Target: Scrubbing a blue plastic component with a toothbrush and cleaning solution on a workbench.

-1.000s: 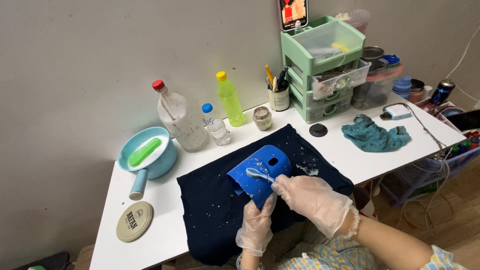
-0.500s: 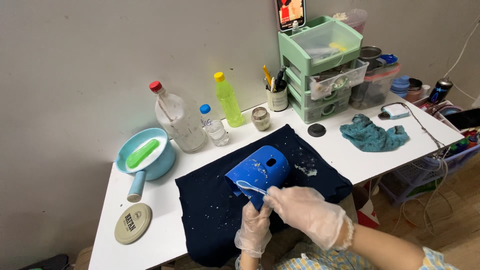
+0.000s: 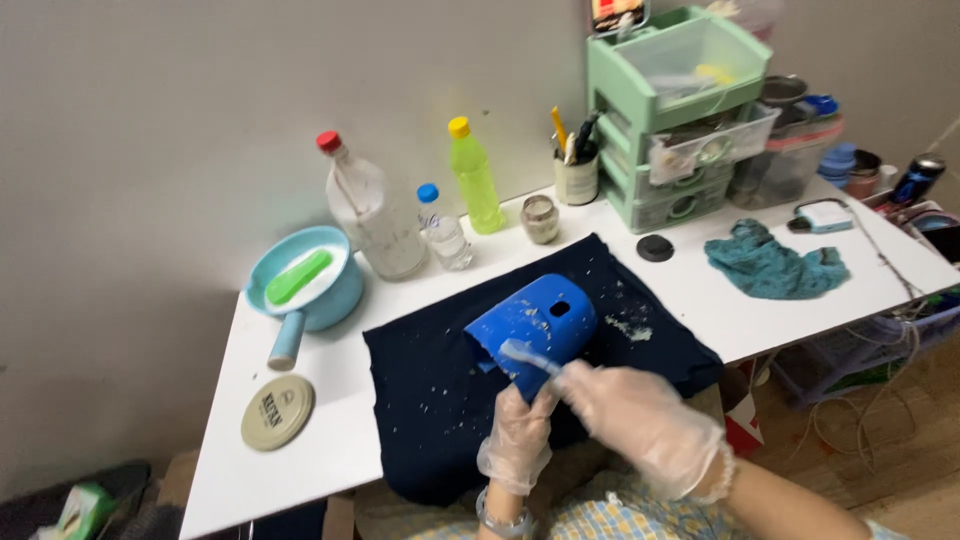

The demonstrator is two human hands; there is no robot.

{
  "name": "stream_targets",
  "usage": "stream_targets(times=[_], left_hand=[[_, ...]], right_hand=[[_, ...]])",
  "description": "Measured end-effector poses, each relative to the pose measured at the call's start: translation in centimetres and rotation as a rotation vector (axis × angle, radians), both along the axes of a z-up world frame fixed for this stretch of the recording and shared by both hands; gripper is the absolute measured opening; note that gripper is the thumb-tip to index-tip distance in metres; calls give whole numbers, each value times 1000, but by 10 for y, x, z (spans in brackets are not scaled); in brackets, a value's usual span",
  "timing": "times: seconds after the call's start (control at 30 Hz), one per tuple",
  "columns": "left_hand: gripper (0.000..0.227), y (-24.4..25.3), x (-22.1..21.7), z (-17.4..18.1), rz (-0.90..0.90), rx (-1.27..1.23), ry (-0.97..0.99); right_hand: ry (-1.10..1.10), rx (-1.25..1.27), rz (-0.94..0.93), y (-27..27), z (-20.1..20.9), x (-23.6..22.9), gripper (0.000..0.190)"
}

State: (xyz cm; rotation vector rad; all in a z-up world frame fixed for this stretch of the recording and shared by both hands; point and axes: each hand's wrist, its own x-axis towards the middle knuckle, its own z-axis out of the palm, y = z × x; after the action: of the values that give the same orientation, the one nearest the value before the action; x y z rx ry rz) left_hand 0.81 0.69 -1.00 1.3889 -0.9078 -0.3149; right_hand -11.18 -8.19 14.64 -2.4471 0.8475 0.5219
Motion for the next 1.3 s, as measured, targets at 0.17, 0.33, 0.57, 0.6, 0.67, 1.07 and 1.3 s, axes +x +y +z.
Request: stream_targets(times=[0.17,0.33,0.57,0.6,0.67,1.07,1.3], left_hand=[[24,4,-11,29,-24,-50,-40],[36,4,-1,10,-38,-18,-117],[24,5,-12,30,-18,-17,-34],[23,4,-10,30,-28,4,-19],[28,5,-7,22,-26,11,-45],[22,-1,-9,16,-57,-93,81],[26,-7,-8,0,-29,-160,185]], right_hand=[[-143,-182,42,-24,-39,16,36],[-42,-41,57,0,-13,8,27],[-40,-105,-7,-16,-6,13,34],[-26,-106,-6,-17,-6,18,40],[-39,-123,23,-13,-27,19,38],[-75,-104,48,-19,-27,17,36],[-89,-64,91,-9,-14,13,34]])
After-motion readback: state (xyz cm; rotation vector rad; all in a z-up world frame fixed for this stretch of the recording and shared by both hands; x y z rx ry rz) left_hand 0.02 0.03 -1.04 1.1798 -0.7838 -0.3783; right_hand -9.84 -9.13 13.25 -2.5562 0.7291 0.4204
